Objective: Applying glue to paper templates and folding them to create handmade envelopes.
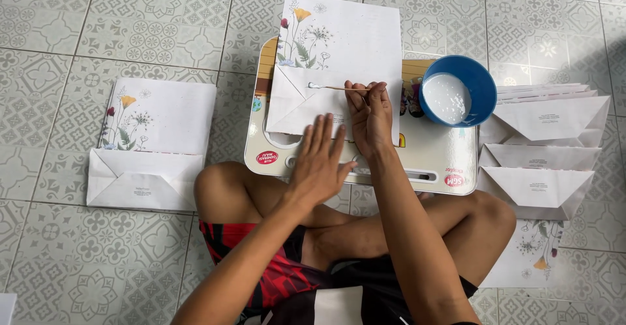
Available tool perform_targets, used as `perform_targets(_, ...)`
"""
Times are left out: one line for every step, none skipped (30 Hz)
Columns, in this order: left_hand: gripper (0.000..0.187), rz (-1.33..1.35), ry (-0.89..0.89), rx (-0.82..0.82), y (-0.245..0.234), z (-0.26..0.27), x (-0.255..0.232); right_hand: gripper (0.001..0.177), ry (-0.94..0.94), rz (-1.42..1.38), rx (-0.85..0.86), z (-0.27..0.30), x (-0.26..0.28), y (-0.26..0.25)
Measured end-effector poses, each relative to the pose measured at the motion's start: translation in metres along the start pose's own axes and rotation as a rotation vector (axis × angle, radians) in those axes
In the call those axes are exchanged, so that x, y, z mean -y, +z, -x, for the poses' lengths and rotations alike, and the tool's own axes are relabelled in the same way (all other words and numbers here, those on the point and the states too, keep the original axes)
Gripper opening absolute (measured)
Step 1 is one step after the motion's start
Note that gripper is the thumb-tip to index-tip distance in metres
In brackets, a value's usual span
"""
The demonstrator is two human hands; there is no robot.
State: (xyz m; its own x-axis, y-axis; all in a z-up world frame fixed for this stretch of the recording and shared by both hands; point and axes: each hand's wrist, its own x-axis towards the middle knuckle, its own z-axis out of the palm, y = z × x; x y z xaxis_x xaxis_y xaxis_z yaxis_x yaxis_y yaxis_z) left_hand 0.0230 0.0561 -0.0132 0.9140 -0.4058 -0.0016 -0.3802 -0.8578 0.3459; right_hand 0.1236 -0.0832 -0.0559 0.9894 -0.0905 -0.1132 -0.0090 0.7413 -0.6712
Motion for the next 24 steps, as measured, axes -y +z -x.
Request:
perform_targets(0.074,-0.001,-0.001,-0.001,0.006,-0.002,-0.006,0.035,0.000,0.000,0.002,0.000,0.000,0.000)
perform_targets(0.072,-0.003,0.016,-0.030,0.012,-0.004,-0.011,0.035,-0.006,-0.003,0.002,0.001,0.000,0.000)
perform_targets(0.071,-0.004,0.032,-0.059,0.018,-0.006,-0.016,0.035,-0.012,-0.005,0.002,0.002,0.000,0.000)
perform_targets(0.071,-0.004,0.031,-0.060,0.021,-0.006,-0.015,0.035,-0.010,-0.005,0.004,0.003,0.001,0.001)
perform_targets(0.070,-0.008,0.037,-0.080,0.024,-0.006,-0.015,0.034,-0.015,-0.007,0.005,0.005,0.002,0.002)
perform_targets(0.070,-0.011,0.043,-0.100,0.028,-0.006,-0.014,0.034,-0.020,-0.010,0.007,0.006,0.004,0.002)
perform_targets(0.070,-0.013,0.042,-0.102,0.023,-0.003,-0.010,0.034,-0.020,-0.010,0.010,0.005,0.003,0.001)
perform_targets(0.068,-0.012,0.042,-0.102,0.019,0.000,-0.006,0.034,-0.017,-0.007,0.019,0.004,0.002,-0.001)
perform_targets(0.066,-0.011,0.047,-0.102,0.015,0.001,-0.003,0.035,-0.018,-0.002,0.027,0.002,0.003,-0.003)
perform_targets(0.066,-0.012,0.050,-0.106,0.015,0.005,0.003,0.035,-0.023,-0.002,0.030,0.000,0.003,-0.003)
perform_targets(0.068,-0.035,0.027,-0.123,0.016,0.010,0.009,0.034,-0.010,-0.023,0.029,0.000,0.003,-0.005)
perform_targets(0.070,-0.057,0.004,-0.140,0.017,0.014,0.015,0.034,0.003,-0.043,0.029,0.000,0.003,-0.006)
perform_targets(0.070,-0.059,0.010,-0.139,0.013,0.018,0.018,0.034,-0.002,-0.045,0.026,0.002,0.004,-0.004)
perform_targets(0.071,-0.043,-0.037,-0.139,0.009,0.023,0.022,0.034,-0.002,-0.036,0.012,0.004,0.004,-0.001)
perform_targets(0.072,-0.028,-0.086,-0.142,0.005,0.026,0.026,0.034,-0.003,-0.026,0.000,0.005,0.005,0.002)
perform_targets(0.072,-0.030,-0.080,-0.144,0.003,0.027,0.028,0.034,-0.008,-0.028,0.000,0.001,0.004,0.000)
perform_targets(0.073,-0.049,-0.116,-0.128,0.001,0.029,0.028,0.033,-0.006,-0.025,0.009,0.000,0.002,-0.004)
perform_targets(0.073,-0.068,-0.152,-0.112,-0.001,0.031,0.030,0.032,-0.004,-0.022,0.018,-0.002,0.000,-0.008)
perform_targets(0.073,-0.068,-0.149,-0.113,-0.001,0.031,0.029,0.032,-0.007,-0.022,0.018,-0.001,0.002,-0.010)
perform_targets(0.074,-0.058,-0.164,-0.097,-0.002,0.030,0.028,0.033,-0.015,-0.003,0.012,0.000,0.004,-0.011)
perform_targets(0.075,-0.049,-0.180,-0.083,-0.003,0.030,0.028,0.033,-0.023,0.016,0.008,0.000,0.005,-0.012)
perform_targets(0.075,-0.051,-0.178,-0.086,-0.002,0.029,0.028,0.033,-0.026,0.015,0.011,0.000,0.008,-0.017)
perform_targets(0.075,-0.060,-0.183,-0.084,-0.001,0.029,0.028,0.033,-0.025,0.033,-0.006,0.002,0.011,-0.023)
perform_targets(0.075,-0.069,-0.188,-0.081,0.001,0.030,0.028,0.032,-0.024,0.051,-0.022,0.003,0.014,-0.030)
